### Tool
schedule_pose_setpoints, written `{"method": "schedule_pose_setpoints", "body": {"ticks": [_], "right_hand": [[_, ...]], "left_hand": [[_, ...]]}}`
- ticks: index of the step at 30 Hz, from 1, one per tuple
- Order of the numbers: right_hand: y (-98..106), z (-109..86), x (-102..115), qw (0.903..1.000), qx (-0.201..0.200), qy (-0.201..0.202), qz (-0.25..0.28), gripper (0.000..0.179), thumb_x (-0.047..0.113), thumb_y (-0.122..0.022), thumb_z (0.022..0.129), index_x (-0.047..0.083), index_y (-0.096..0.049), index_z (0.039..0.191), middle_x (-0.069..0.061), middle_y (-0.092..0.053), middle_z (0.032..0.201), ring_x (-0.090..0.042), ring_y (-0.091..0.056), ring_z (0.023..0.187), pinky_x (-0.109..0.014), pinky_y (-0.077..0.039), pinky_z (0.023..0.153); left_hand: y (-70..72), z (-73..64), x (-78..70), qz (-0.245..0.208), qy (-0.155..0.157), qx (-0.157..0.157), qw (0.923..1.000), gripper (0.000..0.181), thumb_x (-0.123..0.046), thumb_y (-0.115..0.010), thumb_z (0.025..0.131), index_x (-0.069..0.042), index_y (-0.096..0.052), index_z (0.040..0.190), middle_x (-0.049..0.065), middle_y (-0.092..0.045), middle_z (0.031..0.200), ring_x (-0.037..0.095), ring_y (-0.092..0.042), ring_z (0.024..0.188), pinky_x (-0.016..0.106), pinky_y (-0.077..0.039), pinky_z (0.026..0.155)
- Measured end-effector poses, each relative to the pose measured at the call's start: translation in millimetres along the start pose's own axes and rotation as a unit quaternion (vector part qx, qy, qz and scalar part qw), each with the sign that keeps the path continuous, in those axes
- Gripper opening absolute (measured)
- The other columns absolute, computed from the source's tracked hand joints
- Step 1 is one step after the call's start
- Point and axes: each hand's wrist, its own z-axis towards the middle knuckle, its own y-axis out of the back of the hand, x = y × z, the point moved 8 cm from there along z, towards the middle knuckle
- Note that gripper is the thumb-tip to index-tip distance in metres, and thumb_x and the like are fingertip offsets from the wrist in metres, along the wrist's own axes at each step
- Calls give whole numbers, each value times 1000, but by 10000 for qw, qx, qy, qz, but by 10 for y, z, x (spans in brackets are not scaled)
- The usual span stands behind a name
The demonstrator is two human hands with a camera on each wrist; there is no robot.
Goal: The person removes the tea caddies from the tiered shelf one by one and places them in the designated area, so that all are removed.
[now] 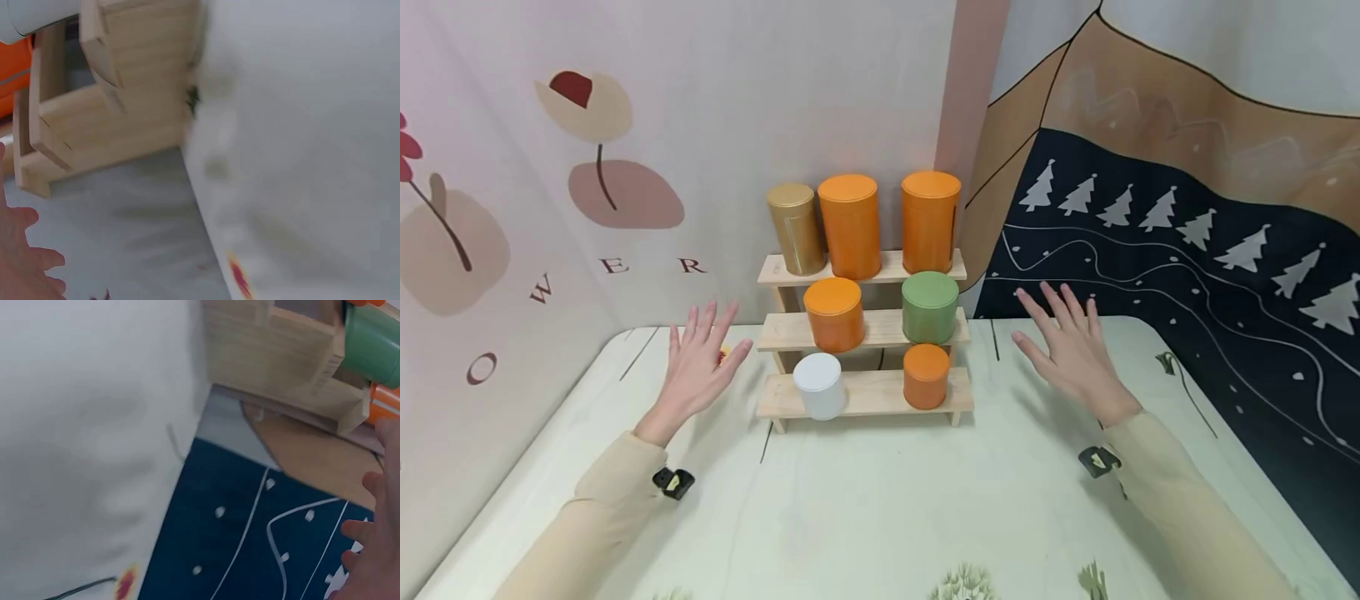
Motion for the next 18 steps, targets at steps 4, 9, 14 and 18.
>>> {"method": "schedule_pose_setpoints", "body": {"ticks": [4,9,14,18], "right_hand": [[102,179,128,9982,-404,221,390,58,40,-44,102,15,-30,152,-22,-24,153,-35,-8,144,-54,2,111],[230,402,257,9920,-861,315,871,54,34,-46,102,9,-36,149,-22,-30,150,-37,-18,141,-53,-8,112],[306,610,389,9848,-933,228,1447,54,32,-44,103,9,-34,150,-19,-28,152,-35,-22,140,-57,-19,108],[377,740,497,9826,-938,323,1569,53,31,-43,103,10,-32,151,-18,-28,152,-36,-26,138,-57,-22,107]], "left_hand": [[17,199,-175,-468,-131,-197,9986,72,-55,-37,99,-10,-24,154,24,-16,156,38,-1,144,58,7,109],[69,450,-324,-1355,-196,-378,9899,68,-47,-37,101,-7,-20,154,22,-21,155,40,-9,143,58,5,110],[34,665,-288,-2281,100,-260,9732,60,-36,-37,104,-8,-19,154,18,-25,155,38,-23,140,54,-12,111],[-64,777,-292,-2712,247,-4,9622,54,-33,-33,106,-13,-23,154,16,-28,154,36,-30,138,50,-25,109]]}}
